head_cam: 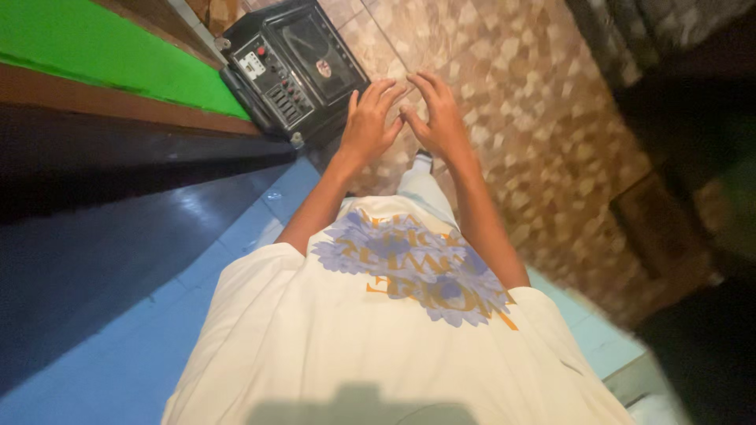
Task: The person picks up a portable amplifier, carries it through the room, sets it down on the floor, handles a perforated metal plate, and then connects a red cable into the amplifier.
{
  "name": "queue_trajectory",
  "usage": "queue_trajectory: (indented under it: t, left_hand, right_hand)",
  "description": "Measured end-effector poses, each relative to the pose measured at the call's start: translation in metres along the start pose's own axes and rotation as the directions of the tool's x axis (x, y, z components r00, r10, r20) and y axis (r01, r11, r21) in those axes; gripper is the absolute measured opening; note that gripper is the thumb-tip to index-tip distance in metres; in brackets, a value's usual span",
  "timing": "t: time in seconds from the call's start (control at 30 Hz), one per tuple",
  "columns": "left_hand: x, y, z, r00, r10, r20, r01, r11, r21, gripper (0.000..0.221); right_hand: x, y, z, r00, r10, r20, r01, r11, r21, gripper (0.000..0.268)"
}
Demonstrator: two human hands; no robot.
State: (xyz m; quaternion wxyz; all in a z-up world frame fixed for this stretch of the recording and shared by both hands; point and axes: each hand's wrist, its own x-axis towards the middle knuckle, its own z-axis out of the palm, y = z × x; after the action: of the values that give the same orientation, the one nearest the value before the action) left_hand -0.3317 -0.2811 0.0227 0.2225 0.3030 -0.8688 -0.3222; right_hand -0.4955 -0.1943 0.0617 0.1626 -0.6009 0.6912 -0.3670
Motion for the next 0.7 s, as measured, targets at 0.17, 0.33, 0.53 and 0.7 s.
queue_trajectory:
  t: [0.17,0.33,0.53,0.7]
  left_hand:
    - [0.050,0.028,0.025,0.973,-0.162,-0.164,0.163,0.987,-0.009,0.053]
    - [0.076,0.037,0.040,0.906,-0.305,-0.293,0.305,0.951,-0.047,0.052]
    - [0.078,0.022,0.041,0.781,-0.431,-0.452,0.454,0.889,-0.063,0.052]
    - [0.085,-0.004,0.031,0.691,-0.441,-0.573,0.497,0.865,-0.066,0.054]
  right_hand:
    - [0.057,0.031,-0.044,0.980,-0.114,0.162,0.112,0.993,0.023,0.051]
    - [0.104,0.051,-0.062,0.914,-0.272,0.300,0.262,0.962,0.074,0.052]
    - [0.149,0.057,-0.053,0.814,-0.408,0.413,0.377,0.912,0.159,0.052]
    - [0.187,0.052,-0.029,0.738,-0.466,0.488,0.428,0.882,0.196,0.052]
